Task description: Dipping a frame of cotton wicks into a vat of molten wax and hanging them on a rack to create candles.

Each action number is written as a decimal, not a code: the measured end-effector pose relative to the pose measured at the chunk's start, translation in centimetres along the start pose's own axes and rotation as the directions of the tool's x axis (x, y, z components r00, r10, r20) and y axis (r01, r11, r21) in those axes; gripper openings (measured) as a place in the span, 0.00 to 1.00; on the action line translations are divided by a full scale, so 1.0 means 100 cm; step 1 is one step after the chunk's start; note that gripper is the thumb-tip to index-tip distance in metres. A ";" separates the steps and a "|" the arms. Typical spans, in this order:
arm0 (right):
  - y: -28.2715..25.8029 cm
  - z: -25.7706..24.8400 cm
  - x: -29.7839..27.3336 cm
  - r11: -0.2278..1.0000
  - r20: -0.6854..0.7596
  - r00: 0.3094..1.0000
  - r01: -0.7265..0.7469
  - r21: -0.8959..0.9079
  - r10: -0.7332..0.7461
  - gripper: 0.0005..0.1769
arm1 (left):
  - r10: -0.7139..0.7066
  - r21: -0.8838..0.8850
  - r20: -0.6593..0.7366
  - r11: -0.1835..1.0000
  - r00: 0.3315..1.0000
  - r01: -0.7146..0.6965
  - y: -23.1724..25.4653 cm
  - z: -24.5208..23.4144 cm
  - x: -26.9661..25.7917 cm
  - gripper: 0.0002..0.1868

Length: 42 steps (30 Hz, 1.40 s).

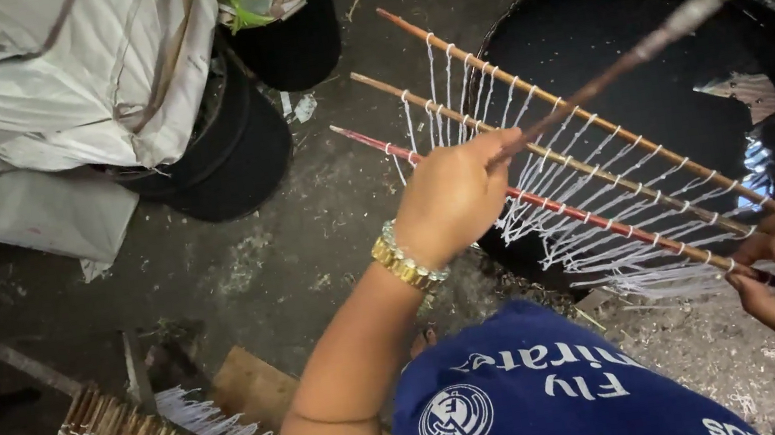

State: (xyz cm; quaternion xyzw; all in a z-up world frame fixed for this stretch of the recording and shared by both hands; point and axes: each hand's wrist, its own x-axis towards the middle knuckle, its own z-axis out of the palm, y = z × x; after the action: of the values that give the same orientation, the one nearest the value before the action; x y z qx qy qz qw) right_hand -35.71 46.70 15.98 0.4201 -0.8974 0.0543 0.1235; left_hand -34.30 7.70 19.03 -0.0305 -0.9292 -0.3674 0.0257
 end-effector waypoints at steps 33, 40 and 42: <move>-0.023 -0.007 -0.020 0.993 0.032 0.999 -0.033 -0.116 0.037 0.12 | 0.255 0.033 0.187 0.963 0.949 -0.266 0.047 0.049 -0.026 0.31; -0.024 -0.007 -0.021 0.983 0.072 0.993 -0.078 -0.167 0.091 0.15 | 0.162 0.079 0.258 0.979 0.952 -0.188 0.057 0.048 -0.026 0.31; -0.025 -0.010 -0.017 0.995 0.068 0.997 -0.040 -0.088 0.046 0.13 | 0.187 0.029 0.331 0.978 0.925 -0.209 0.065 0.047 -0.029 0.33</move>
State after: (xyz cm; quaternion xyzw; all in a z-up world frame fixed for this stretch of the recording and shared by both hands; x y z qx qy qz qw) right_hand -32.58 46.61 16.49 0.3967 -0.9115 0.0033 0.1089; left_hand -31.01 15.52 19.80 -0.1838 -0.9240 -0.3228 -0.0907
